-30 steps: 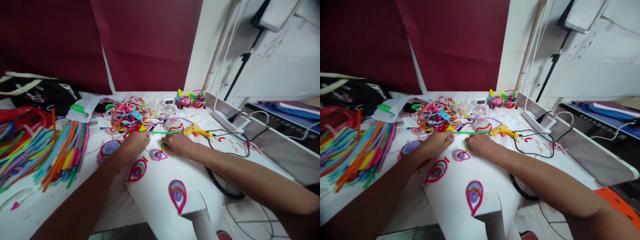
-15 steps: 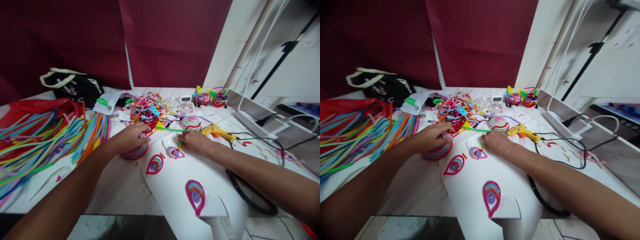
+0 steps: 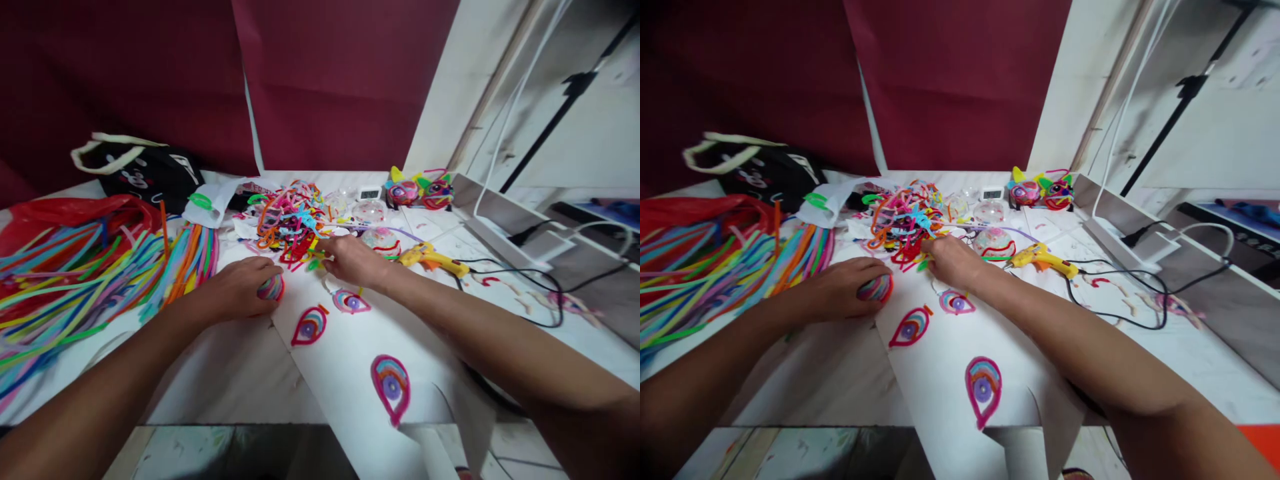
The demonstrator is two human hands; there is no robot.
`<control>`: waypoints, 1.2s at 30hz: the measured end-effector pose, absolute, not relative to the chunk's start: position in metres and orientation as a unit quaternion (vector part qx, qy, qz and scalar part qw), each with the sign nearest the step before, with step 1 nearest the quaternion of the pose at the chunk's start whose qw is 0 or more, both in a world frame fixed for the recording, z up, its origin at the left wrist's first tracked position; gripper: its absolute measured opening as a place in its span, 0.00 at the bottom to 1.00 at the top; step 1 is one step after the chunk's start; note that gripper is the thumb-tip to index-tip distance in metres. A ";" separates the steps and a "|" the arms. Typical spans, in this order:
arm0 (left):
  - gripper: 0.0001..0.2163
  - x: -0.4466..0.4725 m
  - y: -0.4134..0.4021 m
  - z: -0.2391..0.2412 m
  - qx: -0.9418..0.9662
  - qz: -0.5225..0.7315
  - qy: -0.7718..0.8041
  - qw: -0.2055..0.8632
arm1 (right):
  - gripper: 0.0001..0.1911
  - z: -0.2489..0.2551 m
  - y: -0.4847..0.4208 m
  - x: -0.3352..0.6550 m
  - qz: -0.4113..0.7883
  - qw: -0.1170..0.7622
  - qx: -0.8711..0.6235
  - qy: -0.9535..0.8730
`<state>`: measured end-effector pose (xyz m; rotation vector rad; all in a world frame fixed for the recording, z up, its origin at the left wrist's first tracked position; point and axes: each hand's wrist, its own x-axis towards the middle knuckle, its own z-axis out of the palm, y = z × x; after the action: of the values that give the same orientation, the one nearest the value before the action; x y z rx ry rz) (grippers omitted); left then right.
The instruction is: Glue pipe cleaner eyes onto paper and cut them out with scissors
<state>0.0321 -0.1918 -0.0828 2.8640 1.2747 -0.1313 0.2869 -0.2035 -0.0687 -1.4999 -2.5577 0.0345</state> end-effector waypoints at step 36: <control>0.15 0.134 -0.173 -0.096 0.892 0.009 0.450 0.052 | 0.14 -0.114 -0.434 0.409 -0.024 0.165 -0.560 -0.812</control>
<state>0.1339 -0.1731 -0.0957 2.7113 1.3679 0.0282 0.4090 -0.4339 -0.1140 -1.5954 -2.3129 -0.0682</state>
